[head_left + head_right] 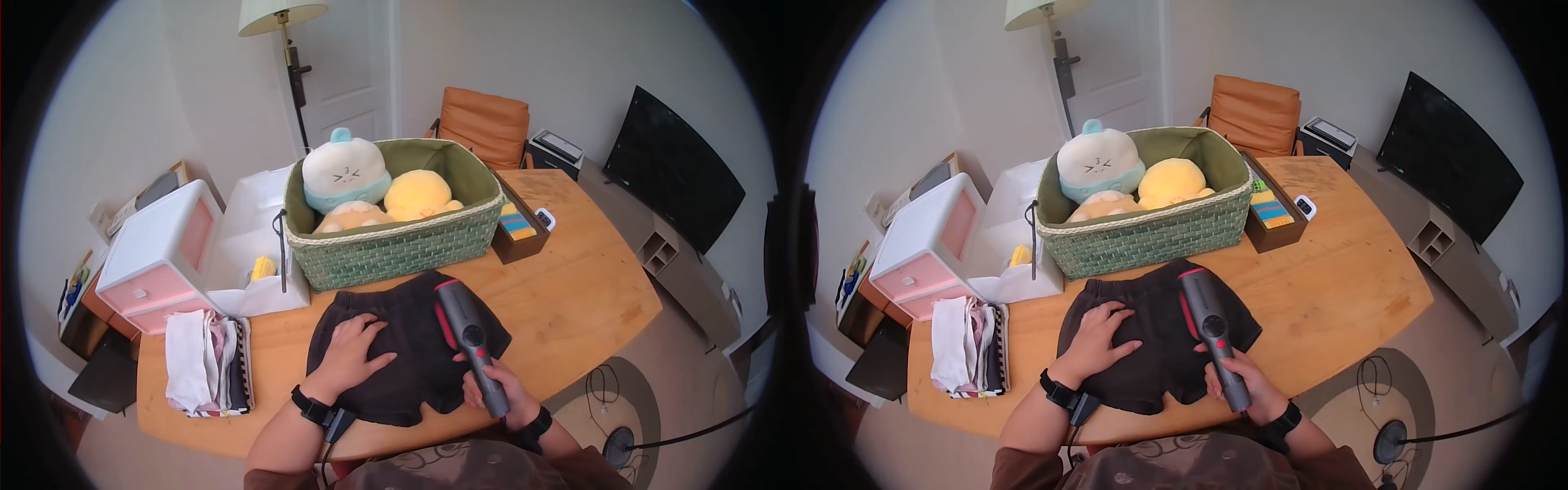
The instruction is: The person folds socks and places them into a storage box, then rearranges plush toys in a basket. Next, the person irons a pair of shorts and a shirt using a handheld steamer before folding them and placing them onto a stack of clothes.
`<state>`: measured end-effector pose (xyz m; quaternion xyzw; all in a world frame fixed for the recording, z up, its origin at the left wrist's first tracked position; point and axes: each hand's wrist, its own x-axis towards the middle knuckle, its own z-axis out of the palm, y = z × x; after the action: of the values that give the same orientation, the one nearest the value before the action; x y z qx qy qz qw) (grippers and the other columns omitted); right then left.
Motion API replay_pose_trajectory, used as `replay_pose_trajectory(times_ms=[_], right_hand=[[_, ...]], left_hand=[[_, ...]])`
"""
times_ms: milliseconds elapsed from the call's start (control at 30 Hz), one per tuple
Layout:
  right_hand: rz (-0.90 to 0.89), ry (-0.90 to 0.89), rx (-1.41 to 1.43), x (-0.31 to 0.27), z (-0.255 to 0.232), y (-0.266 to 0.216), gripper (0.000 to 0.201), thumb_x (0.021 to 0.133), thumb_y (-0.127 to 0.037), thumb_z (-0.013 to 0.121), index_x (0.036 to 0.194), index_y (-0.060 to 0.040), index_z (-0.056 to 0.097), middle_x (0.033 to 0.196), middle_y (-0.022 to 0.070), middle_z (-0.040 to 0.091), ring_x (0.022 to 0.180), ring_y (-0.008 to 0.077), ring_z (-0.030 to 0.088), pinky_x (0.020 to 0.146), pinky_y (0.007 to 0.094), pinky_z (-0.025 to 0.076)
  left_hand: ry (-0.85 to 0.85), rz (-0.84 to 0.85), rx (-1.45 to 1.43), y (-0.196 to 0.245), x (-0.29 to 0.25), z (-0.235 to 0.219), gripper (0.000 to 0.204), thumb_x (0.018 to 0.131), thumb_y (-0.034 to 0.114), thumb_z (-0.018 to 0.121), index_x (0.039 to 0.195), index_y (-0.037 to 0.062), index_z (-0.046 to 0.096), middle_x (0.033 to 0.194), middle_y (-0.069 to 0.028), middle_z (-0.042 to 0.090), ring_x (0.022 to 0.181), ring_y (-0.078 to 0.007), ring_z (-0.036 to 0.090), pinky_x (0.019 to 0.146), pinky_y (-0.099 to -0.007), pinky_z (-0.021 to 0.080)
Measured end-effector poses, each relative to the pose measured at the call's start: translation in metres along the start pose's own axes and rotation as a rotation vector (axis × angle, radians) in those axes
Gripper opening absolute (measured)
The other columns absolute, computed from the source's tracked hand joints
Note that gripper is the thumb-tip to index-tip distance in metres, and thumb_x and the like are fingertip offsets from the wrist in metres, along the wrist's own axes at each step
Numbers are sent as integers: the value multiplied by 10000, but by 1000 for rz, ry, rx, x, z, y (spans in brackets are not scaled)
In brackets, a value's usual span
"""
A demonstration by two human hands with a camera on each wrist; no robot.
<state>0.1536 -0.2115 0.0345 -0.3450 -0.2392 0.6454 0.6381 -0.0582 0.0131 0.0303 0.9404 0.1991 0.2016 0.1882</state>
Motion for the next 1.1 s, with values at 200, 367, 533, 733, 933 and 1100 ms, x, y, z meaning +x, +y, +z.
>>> replay_pose_trajectory(times_ms=[200,367,533,733,933,1100], right_hand=[[183,-91,6,-4,9,-6,645,896,-401,639,1322,38,432,642,63,528,599,145,515,618,276,406],[119,-74,-5,-1,5,-2,646,901,-397,625,1324,50,425,639,72,531,600,155,525,619,283,413],[-30,-34,31,4,-5,3,534,951,-312,538,1350,25,423,669,64,528,628,146,548,653,271,458],[-137,38,111,5,-10,7,512,959,-295,525,1347,20,415,653,76,524,619,166,542,636,294,459],[-129,12,74,7,-13,9,496,963,-289,521,1348,8,425,660,79,528,619,162,550,637,290,462],[-31,-30,11,2,-6,3,478,970,-297,523,1343,-10,442,667,67,532,616,142,549,619,265,450]], left_hand=[[-7,-4,10,1,1,-1,562,818,357,739,1265,56,581,1311,-154,509,1231,-347,477,1060,-425,351],[-4,-3,17,2,2,-2,563,811,351,747,1262,55,583,1302,-154,511,1218,-356,481,1049,-421,364],[-4,-1,22,5,3,-3,554,802,343,756,1246,55,591,1289,-156,521,1205,-365,490,1039,-428,375],[-9,3,26,5,3,-3,555,794,322,765,1248,57,587,1294,-158,518,1209,-364,488,1035,-434,374],[-14,-6,36,7,3,-2,551,793,321,769,1242,55,592,1291,-157,521,1202,-356,495,1026,-440,377],[-28,-17,40,7,4,-2,554,798,322,767,1249,57,587,1293,-150,516,1208,-347,491,1036,-439,368]])
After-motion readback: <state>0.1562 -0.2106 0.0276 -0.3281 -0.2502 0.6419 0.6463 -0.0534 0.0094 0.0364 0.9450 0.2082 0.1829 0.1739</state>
